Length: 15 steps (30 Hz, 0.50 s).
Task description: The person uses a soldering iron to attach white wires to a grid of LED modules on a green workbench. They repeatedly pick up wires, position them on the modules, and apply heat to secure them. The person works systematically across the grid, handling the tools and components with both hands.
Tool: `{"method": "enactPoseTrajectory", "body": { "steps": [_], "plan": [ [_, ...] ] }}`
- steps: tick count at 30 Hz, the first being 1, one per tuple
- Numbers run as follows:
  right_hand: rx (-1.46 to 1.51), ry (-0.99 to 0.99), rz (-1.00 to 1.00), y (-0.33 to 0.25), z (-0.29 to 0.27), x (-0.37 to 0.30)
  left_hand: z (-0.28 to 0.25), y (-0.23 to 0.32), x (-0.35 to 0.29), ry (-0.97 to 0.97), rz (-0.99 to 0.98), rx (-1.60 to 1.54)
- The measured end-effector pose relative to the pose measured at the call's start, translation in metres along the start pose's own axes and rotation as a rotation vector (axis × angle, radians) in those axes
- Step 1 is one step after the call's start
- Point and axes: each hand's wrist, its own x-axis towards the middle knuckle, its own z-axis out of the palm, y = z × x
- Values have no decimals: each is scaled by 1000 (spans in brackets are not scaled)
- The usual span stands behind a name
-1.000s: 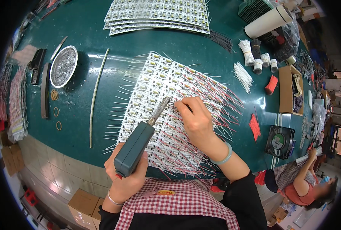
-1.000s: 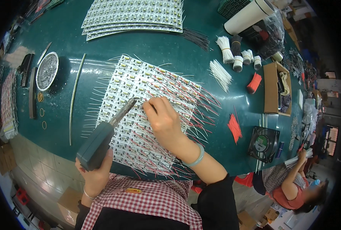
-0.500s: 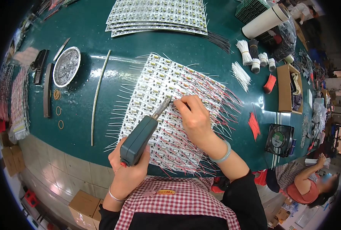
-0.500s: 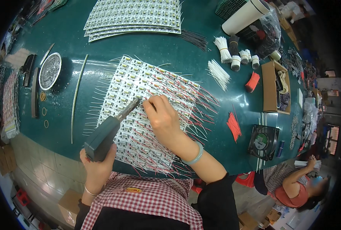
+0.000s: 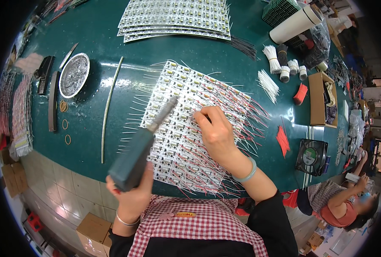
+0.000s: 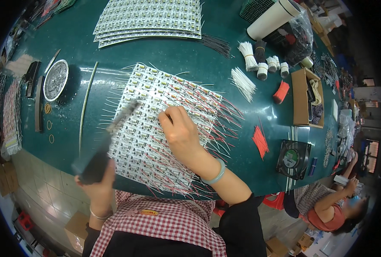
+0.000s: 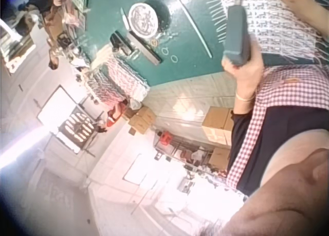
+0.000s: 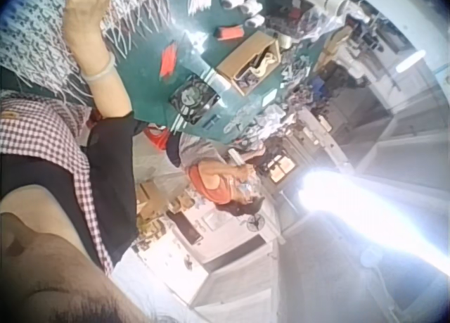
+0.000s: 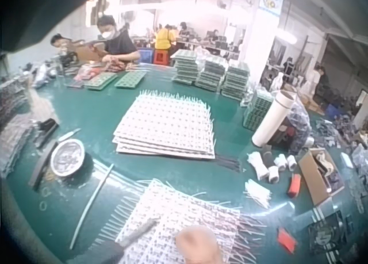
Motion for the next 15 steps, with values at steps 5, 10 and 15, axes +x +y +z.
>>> {"method": "enactPoseTrajectory", "body": {
  "steps": [5, 10, 15],
  "plan": [
    [15, -5, 8, 1, 0, -1, -34, 40, 50, 448, 185, -72],
    [24, -13, -3, -3, -2, 1, -72, -17, 104, 431, 1, -37],
    [23, -12, 11, -2, -3, -1, -49, -16, 70, 342, -153, -326]
  ]
}}
